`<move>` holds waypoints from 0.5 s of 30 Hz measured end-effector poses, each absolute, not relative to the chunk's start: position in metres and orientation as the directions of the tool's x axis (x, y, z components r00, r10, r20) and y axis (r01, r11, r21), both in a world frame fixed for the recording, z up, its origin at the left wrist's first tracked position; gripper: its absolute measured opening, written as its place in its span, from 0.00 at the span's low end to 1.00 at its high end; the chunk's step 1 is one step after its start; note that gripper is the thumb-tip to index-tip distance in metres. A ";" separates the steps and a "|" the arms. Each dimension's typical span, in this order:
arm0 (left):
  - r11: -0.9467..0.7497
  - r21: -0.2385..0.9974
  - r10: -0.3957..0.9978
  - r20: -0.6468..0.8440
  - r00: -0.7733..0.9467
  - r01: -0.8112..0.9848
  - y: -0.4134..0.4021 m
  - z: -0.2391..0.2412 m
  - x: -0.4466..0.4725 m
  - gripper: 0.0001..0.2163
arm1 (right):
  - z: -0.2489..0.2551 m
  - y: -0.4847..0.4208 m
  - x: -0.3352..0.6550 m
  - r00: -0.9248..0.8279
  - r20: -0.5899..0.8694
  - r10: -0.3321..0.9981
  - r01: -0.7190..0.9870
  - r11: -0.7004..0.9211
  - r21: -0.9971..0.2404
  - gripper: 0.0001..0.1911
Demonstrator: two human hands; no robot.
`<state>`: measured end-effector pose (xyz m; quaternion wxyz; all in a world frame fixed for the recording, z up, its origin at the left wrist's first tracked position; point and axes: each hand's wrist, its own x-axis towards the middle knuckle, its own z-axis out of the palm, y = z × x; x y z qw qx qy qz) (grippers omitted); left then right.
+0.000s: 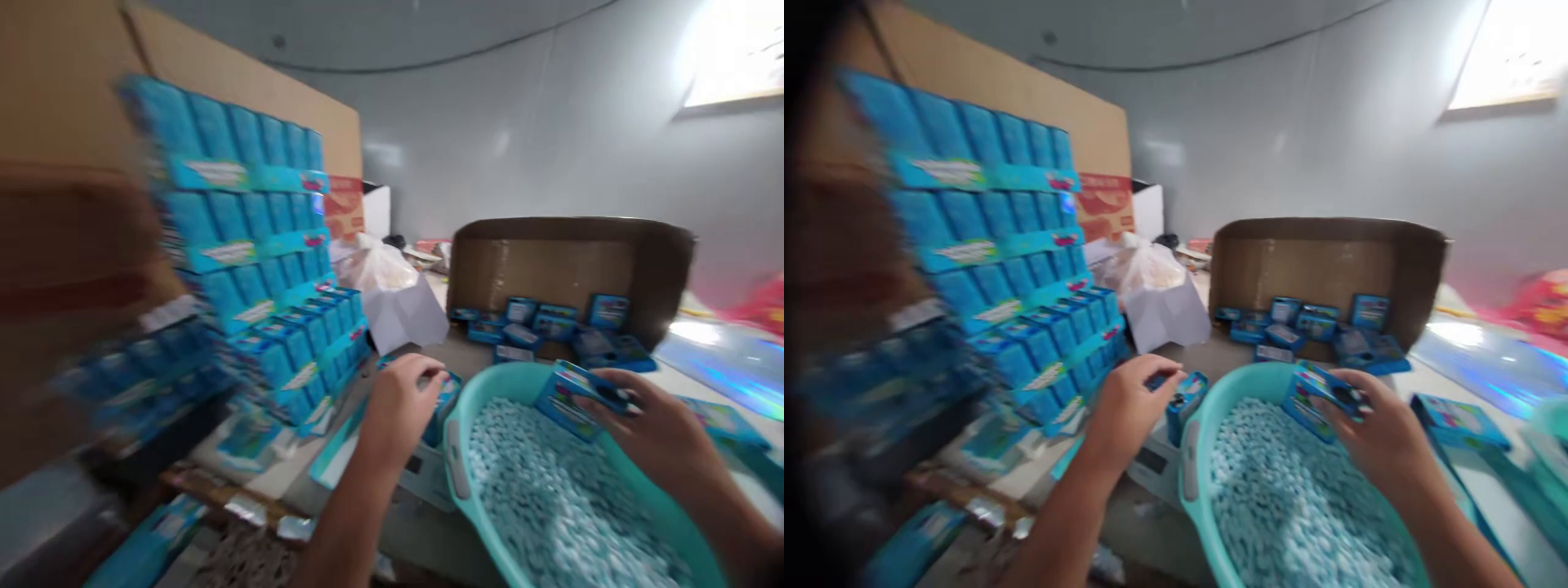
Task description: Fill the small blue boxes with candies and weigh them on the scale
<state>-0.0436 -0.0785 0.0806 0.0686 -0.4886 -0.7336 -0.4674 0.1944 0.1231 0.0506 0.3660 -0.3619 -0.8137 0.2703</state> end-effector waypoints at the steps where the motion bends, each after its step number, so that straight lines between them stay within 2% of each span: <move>1: 0.094 0.632 0.645 0.550 -0.531 0.769 -0.074 0.076 -0.048 0.04 | 0.053 0.123 0.194 -0.444 0.410 0.797 0.437 0.592 -0.677 0.19; 4: 0.101 0.657 0.652 0.523 -0.549 0.747 -0.062 0.060 -0.054 0.05 | 0.056 0.123 0.191 -0.366 0.495 0.788 0.437 0.615 -0.657 0.22; 8: 0.113 0.644 0.728 0.464 -0.504 0.757 -0.059 0.052 -0.055 0.06 | 0.055 0.119 0.190 -0.361 0.501 0.786 0.393 0.616 -0.683 0.22; 11: 0.160 0.600 0.763 0.429 -0.484 0.784 -0.063 0.050 -0.056 0.07 | 0.057 0.117 0.191 -0.379 0.488 0.787 0.384 0.613 -0.690 0.21; 15: 0.123 0.505 0.768 0.497 -0.404 0.854 -0.066 0.041 -0.061 0.09 | 0.059 0.116 0.193 -0.364 0.504 0.783 0.383 0.619 -0.685 0.21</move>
